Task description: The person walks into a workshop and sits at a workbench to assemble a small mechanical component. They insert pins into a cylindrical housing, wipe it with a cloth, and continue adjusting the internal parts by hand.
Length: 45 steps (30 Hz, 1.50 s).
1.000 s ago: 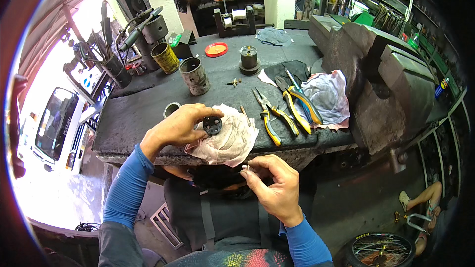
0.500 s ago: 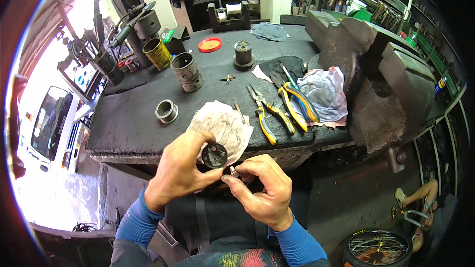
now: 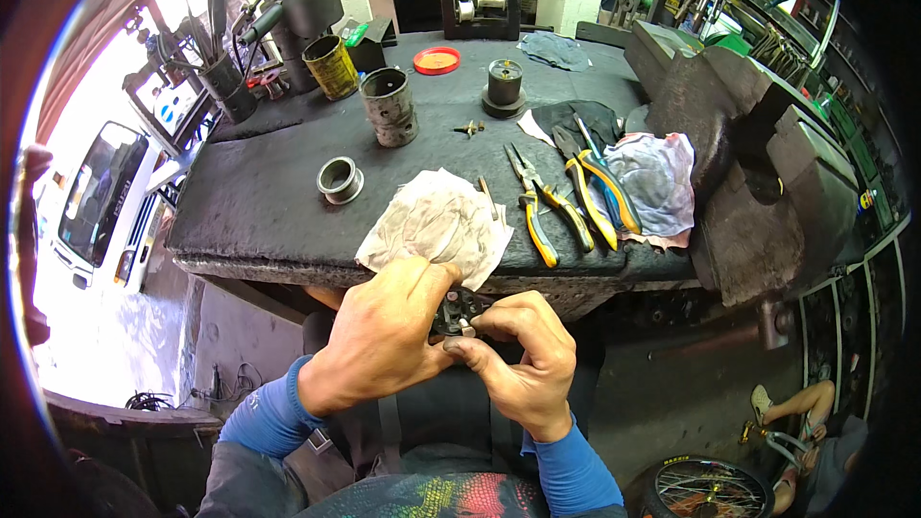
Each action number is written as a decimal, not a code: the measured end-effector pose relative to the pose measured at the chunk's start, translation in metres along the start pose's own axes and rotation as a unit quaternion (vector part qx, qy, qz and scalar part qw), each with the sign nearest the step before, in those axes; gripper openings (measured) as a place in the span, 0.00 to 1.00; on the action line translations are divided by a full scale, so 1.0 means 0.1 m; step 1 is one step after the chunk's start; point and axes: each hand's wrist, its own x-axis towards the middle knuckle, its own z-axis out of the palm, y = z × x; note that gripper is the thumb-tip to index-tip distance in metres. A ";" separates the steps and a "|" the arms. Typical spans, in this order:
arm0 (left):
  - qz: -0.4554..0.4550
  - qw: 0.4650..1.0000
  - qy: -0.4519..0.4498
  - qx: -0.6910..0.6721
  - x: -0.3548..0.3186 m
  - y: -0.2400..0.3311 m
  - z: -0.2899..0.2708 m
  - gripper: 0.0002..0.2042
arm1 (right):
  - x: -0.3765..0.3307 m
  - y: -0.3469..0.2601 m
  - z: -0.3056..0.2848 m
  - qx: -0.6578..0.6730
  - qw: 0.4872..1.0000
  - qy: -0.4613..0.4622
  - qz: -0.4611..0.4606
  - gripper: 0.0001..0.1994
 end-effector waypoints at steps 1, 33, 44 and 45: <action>0.000 1.000 -0.002 -0.003 0.01 0.01 0.00 0.30 | 0.00 0.00 0.00 0.000 1.000 0.000 -0.003 0.14; 0.012 0.999 -0.014 -0.030 0.03 0.03 0.06 0.28 | -0.14 0.15 0.02 0.231 0.949 0.017 0.215 0.21; -0.017 0.990 0.041 -0.136 0.00 0.07 -0.02 0.26 | -0.52 0.57 0.00 0.537 0.794 -0.051 0.280 0.20; -0.021 0.989 0.041 -0.142 -0.01 0.08 0.00 0.25 | -0.53 0.56 0.02 0.578 0.762 -0.059 0.284 0.22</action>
